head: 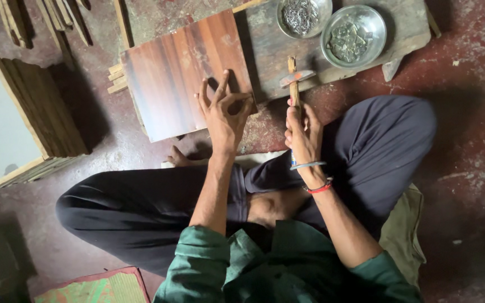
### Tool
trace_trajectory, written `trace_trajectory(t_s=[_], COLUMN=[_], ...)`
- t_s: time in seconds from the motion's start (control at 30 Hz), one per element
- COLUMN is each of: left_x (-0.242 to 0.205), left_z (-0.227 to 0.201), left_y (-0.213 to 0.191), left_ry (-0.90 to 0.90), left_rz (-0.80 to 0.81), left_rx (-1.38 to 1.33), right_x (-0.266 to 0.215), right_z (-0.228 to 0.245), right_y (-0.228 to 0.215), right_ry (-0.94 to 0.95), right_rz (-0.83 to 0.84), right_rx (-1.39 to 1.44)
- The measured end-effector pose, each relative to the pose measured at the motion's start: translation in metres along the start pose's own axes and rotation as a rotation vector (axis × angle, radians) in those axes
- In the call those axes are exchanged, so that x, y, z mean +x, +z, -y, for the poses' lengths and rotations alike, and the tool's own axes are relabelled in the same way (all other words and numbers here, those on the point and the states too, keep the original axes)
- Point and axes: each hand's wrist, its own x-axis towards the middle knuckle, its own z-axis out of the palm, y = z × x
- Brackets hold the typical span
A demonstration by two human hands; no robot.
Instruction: The person sits on the floor and assembles a wooden frame by attaching thin wooden strips to a board using a hammer and nails. The person repeatedly picks nails from a bowl, positions them, and hammers them into the wood.
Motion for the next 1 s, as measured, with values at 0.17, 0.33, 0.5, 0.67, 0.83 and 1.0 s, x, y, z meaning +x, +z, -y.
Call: trace_trajectory(t_s=[0.17,0.33,0.5,0.67,0.83,1.0], left_x=[0.001,0.0,0.002,0.006,0.012,0.015], left_z=[0.003,0.007,0.001,0.005,0.02,0.027], left_y=[0.001,-0.011,-0.027,-0.041,-0.048,-0.045], left_ry=[0.033,0.075,0.099,0.191,0.288,0.284], left_rz=[0.001,0.065,0.125,0.16,0.204,0.204], left_rx=[0.0,-0.003,0.05,0.073,0.125,0.047], right_x=[0.001,-0.002,-0.006,-0.012,-0.018,-0.023], right_z=[0.003,0.004,0.011,0.019,0.024,0.038], right_y=[0.001,0.007,0.009,0.02,0.03,0.041], right_ry=[-0.023,-0.099,-0.532,-0.704,-0.704,-0.808], right_rz=[0.047,0.06,0.087,0.148,0.173,0.192], right_rx=[-0.044,-0.297,-0.789,-0.961,-1.069,-1.115])
